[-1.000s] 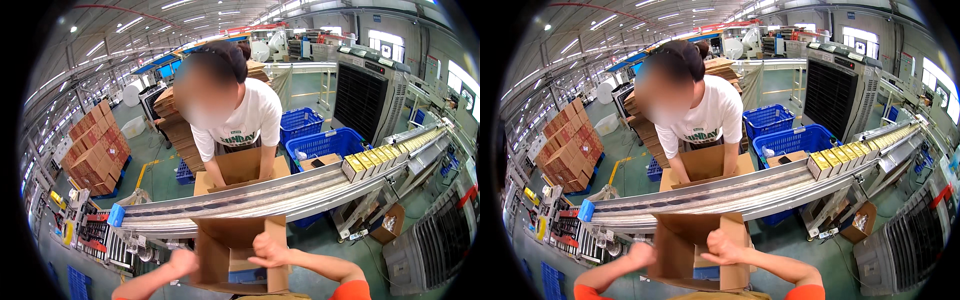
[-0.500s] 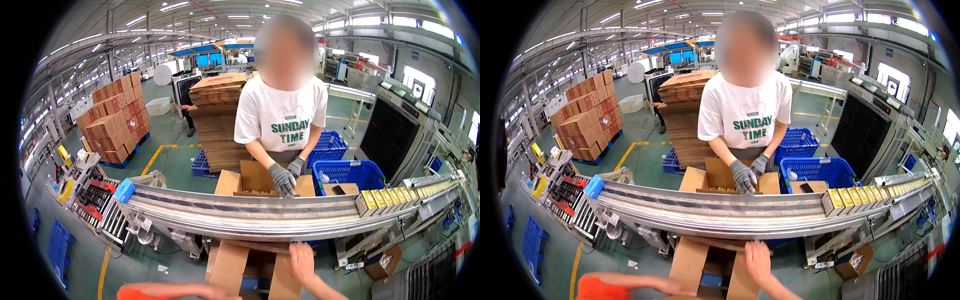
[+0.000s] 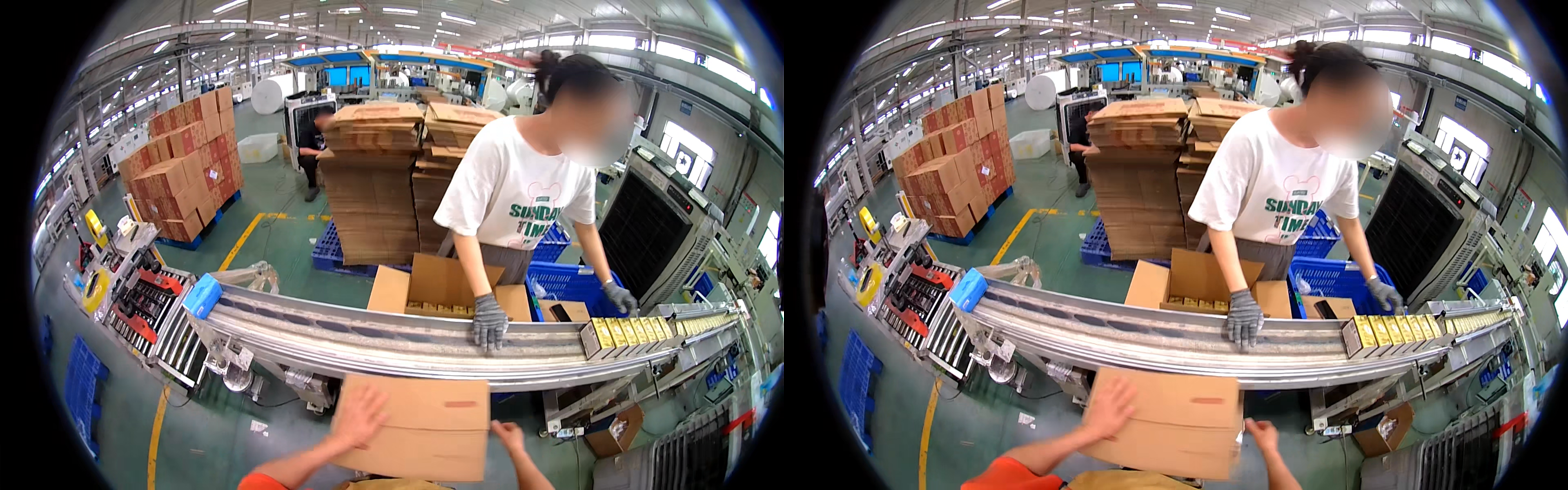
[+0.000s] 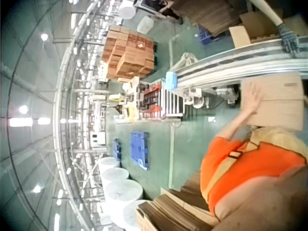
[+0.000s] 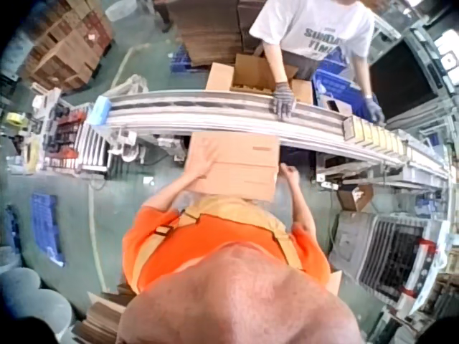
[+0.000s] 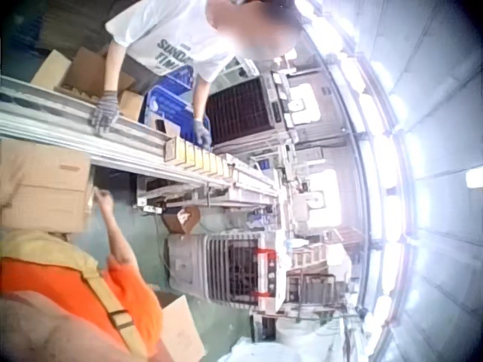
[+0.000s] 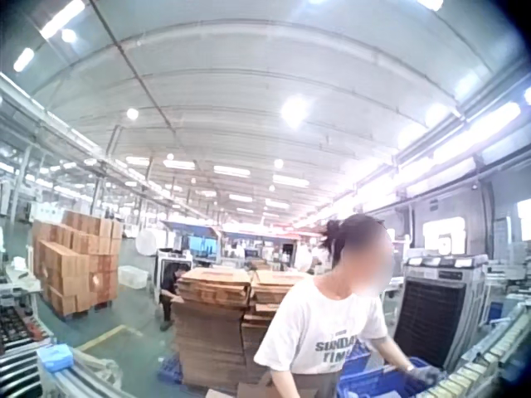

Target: The person packs gold-colored rectangular packages from a conveyor belt into cardboard boxes by hand.

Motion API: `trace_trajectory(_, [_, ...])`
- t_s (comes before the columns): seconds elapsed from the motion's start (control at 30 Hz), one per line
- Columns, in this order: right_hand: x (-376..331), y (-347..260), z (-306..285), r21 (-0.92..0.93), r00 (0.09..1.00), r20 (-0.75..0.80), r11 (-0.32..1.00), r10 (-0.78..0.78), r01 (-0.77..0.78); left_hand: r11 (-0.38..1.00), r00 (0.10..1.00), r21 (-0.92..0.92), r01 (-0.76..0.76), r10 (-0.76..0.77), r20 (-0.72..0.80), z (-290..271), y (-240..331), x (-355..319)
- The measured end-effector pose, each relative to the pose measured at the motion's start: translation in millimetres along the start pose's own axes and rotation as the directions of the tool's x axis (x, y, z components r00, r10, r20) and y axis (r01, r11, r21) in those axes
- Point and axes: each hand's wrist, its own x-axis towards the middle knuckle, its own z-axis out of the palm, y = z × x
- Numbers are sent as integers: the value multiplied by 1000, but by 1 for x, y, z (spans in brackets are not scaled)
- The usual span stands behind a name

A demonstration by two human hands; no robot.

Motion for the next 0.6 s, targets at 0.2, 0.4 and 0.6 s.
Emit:
trace_trajectory(0.2, [-79, -58, 48, 352, 670, 717, 730, 192, -586, 198, 666, -761, 617, -647, 371, 7, -174, -132])
trace_trajectory(0.4, [-145, -246, -76, 674, 753, 562, 717, -342, -178, -545, 589, -539, 642, -99, 802, 59, -129, -103])
trace_trajectory(0.6, [-161, -281, 84, 142, 556, 791, 961, -255, 237, -133, 538, -593, 794, -301, 788, 60, -58, -50])
